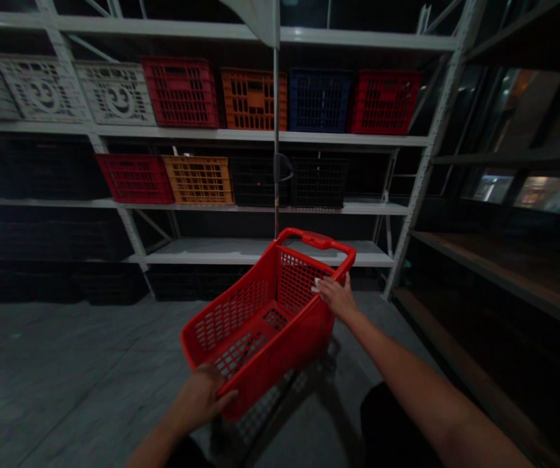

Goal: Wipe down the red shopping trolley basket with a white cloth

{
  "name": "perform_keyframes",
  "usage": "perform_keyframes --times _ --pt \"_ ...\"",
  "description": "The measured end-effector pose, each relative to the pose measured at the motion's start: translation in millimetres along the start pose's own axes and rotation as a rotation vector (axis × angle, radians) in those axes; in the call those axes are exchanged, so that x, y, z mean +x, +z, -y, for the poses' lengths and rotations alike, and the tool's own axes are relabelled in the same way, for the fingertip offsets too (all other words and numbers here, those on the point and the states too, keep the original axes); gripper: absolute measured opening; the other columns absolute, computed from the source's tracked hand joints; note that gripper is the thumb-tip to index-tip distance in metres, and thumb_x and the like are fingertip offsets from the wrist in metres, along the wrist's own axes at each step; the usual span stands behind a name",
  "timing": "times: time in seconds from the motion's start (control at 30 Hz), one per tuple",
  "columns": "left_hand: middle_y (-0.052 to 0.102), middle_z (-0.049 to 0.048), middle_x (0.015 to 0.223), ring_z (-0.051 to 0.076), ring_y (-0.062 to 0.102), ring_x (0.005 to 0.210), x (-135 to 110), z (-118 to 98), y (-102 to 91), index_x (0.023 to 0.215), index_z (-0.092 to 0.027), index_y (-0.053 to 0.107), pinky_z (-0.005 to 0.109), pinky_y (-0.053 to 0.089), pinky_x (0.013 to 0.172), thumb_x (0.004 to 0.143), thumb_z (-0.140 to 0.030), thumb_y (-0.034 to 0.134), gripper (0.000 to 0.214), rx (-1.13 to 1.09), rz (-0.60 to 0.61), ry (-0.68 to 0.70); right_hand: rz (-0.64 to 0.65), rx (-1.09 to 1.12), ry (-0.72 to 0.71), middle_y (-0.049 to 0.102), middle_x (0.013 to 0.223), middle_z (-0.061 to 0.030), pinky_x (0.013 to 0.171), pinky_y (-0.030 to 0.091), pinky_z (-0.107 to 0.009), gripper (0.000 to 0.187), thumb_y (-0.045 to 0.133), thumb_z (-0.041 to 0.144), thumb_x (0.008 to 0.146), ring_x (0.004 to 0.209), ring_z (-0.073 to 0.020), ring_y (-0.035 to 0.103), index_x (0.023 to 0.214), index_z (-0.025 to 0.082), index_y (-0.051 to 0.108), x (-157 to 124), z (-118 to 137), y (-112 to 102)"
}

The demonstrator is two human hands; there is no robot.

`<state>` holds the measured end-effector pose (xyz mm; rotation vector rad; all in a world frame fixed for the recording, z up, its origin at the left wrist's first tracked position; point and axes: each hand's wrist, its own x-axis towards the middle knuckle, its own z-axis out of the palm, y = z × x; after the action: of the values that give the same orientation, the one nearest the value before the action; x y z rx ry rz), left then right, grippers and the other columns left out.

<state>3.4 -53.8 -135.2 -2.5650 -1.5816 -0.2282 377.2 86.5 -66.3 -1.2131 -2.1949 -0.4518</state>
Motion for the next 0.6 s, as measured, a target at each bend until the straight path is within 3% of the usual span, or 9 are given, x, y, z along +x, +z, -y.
perform_keyframes --times 0.07,0.13,0.2,0.3,0.4,0.47,0.6 --pt "0.064 0.0075 0.074 0.018 0.056 0.076 -1 7 -4.4 0.068 -0.018 0.061 0.030 0.041 0.072 0.083 -0.057 0.030 0.052 -0.014 0.032 -0.023 -0.037 -0.057 0.057 0.055 0.124 -0.0041 0.099 -0.008 -0.063 0.028 0.041 0.018 0.089 0.122 -0.0230 0.040 0.110 0.027 0.057 6 -18 -5" --pt "0.065 0.0080 0.076 0.019 0.057 0.080 -2 15 -9.2 0.070 -0.018 0.062 0.031 0.041 0.075 0.082 -0.058 0.030 0.052 -0.021 0.055 -0.069 -0.062 -0.082 0.085 0.051 0.128 -0.0043 0.101 -0.004 -0.061 0.029 0.040 0.016 0.089 0.124 -0.0229 0.037 0.111 0.026 0.057 6 -20 -6" --pt "0.065 0.0083 0.078 0.021 0.058 0.082 -2 24 -14.2 0.073 -0.019 0.063 0.031 0.041 0.076 0.080 -0.061 0.032 0.053 -0.029 0.098 -0.131 -0.074 -0.071 0.092 0.050 0.130 -0.0049 0.102 0.000 -0.059 0.031 0.038 0.014 0.089 0.125 -0.0225 0.036 0.112 0.025 0.056 2 -7 0" --pt "0.066 0.0091 0.082 0.022 0.060 0.080 7 26 -22.7 0.079 -0.018 0.064 0.031 0.042 0.073 0.076 -0.065 0.033 0.056 -0.039 0.203 -0.244 -0.074 -0.002 0.036 0.048 0.131 -0.0054 0.105 0.007 -0.054 0.033 0.039 0.013 0.088 0.126 -0.0223 0.034 0.115 0.023 0.054 -10 32 17" --pt "0.067 0.0106 0.090 0.023 0.062 0.085 35 7 -31.2 0.090 -0.017 0.062 0.030 0.043 0.074 0.077 -0.060 0.037 0.052 -0.064 0.247 -0.326 -0.057 0.088 -0.083 0.044 0.135 -0.0064 0.106 0.017 -0.046 0.036 0.041 0.014 0.086 0.127 -0.0213 0.032 0.120 0.020 0.051 -20 80 37" --pt "0.066 0.0101 0.096 0.021 0.061 0.090 60 -15 -35.3 0.103 -0.017 0.057 0.028 0.043 0.077 0.079 -0.051 0.041 0.044 -0.107 0.206 -0.339 -0.053 0.135 -0.134 0.042 0.136 -0.0084 0.106 0.021 -0.043 0.038 0.041 0.013 0.086 0.128 -0.0209 0.030 0.123 0.017 0.048 -21 108 48" --pt "0.067 0.0117 0.095 0.022 0.062 0.089 101 -47 -38.5 0.106 -0.017 0.055 0.030 0.044 0.077 0.084 -0.046 0.034 0.042 -0.055 0.092 -0.419 -0.030 0.157 -0.235 0.045 0.133 -0.0102 0.107 0.020 -0.043 0.041 0.041 0.014 0.086 0.128 -0.0185 0.031 0.127 0.017 0.044 -12 126 54"
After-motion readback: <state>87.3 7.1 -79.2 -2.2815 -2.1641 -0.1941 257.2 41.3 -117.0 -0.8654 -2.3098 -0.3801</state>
